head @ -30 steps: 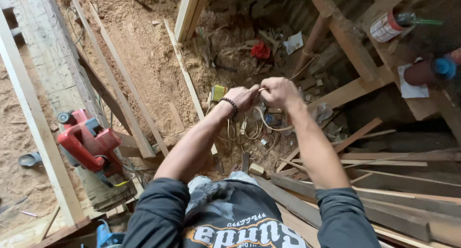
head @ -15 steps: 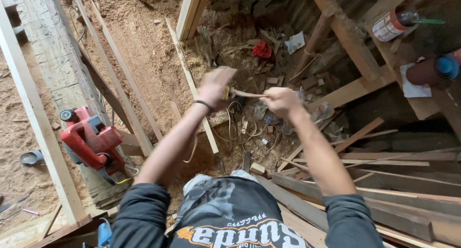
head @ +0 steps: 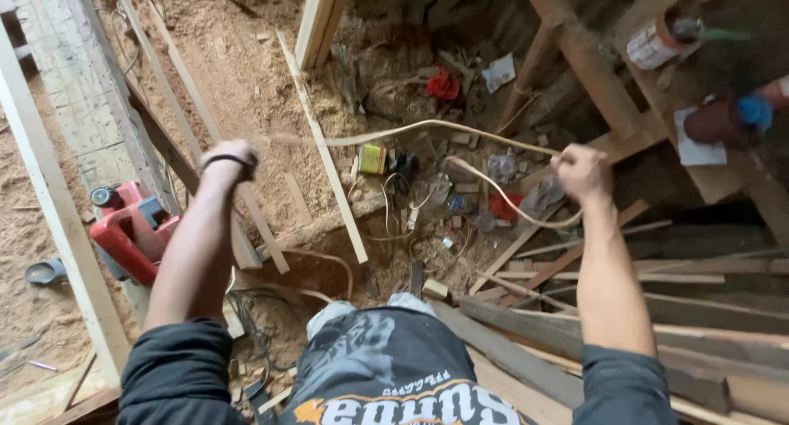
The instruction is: The person sands the surface of a wooden board using a power sander and a hand-held grinder. They then untangle an extension cord and continue sanding the wooden frame by hand and with the power sander.
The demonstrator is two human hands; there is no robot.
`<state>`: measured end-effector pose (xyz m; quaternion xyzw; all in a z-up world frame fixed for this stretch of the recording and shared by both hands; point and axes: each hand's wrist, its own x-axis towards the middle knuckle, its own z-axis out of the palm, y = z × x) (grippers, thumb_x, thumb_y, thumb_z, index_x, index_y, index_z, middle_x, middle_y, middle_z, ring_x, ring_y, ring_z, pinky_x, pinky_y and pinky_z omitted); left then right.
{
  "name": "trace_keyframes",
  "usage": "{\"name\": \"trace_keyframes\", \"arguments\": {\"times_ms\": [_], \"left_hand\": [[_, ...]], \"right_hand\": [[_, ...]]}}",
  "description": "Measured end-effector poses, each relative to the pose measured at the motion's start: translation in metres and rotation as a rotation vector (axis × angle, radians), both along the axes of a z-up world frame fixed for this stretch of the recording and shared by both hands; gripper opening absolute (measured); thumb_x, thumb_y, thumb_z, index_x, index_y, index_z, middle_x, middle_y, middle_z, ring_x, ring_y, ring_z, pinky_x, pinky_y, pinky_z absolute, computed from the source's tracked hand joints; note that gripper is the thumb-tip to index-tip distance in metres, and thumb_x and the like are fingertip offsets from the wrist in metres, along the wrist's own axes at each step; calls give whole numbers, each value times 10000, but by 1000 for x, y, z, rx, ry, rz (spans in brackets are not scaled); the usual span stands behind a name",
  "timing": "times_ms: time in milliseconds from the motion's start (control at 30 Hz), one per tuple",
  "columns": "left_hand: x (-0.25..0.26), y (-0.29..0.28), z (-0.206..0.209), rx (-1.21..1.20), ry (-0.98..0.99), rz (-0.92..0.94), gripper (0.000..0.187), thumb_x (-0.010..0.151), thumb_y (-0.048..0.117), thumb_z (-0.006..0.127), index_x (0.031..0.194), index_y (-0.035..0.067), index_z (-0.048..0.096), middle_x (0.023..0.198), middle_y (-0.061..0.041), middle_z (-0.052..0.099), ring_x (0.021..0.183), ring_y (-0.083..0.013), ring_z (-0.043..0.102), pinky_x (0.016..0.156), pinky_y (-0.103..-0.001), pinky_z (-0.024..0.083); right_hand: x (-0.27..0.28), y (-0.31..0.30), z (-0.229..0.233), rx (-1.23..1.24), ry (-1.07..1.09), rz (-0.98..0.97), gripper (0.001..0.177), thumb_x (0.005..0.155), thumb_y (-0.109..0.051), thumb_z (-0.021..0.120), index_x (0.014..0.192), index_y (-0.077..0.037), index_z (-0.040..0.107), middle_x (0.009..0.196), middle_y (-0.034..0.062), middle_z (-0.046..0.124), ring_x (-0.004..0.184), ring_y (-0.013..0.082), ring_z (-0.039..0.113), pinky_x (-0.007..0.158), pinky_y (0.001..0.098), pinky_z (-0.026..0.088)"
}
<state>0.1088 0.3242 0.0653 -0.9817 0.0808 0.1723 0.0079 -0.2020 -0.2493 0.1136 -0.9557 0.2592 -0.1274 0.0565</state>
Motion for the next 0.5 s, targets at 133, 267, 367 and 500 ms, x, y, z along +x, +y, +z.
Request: {"name": "trace_keyframes", "arguments": {"times_ms": [133, 267, 367, 500], "left_hand": [[-59, -106, 43, -222, 24, -398, 1009, 780, 468, 840, 1584, 210, 288, 1472, -184, 529, 1354, -439, 493, 1118, -573, 391], [-136, -229, 46, -919, -283, -961, 957, 649, 415, 959, 1412, 197, 424, 950, -130, 645, 898, -362, 648, 842, -470, 528], [-186, -218, 52, -974, 319, -621, 410, 1029, 627, 396, 887, 297, 593, 801, 110, 742, 839, -245, 744, 794, -423, 586], [-203, -125, 105, -1161, 664, -375, 273, 1058, 433, 520, 1007, 239, 704, 844, 12, 755, 806, -169, 719, 791, -386, 588]], "right_hand": [[16, 81, -19, 128, 54, 256, 205, 845, -411, 661, 766, -223, 685, 672, 75, 636, 742, 320, 692, 707, 394, 548], [53, 130, -30, 44, 29, 667, 215, 833, -383, 608, 680, -233, 597, 614, -64, 590, 630, 188, 641, 654, 343, 537], [63, 102, 19, 31, -50, 724, 198, 801, -390, 748, 753, -233, 636, 693, 30, 609, 770, 269, 696, 622, 408, 532], [45, -3, 46, -3, 85, 528, 302, 835, -432, 693, 635, -226, 597, 608, 16, 539, 646, 240, 623, 606, 366, 477]]}}
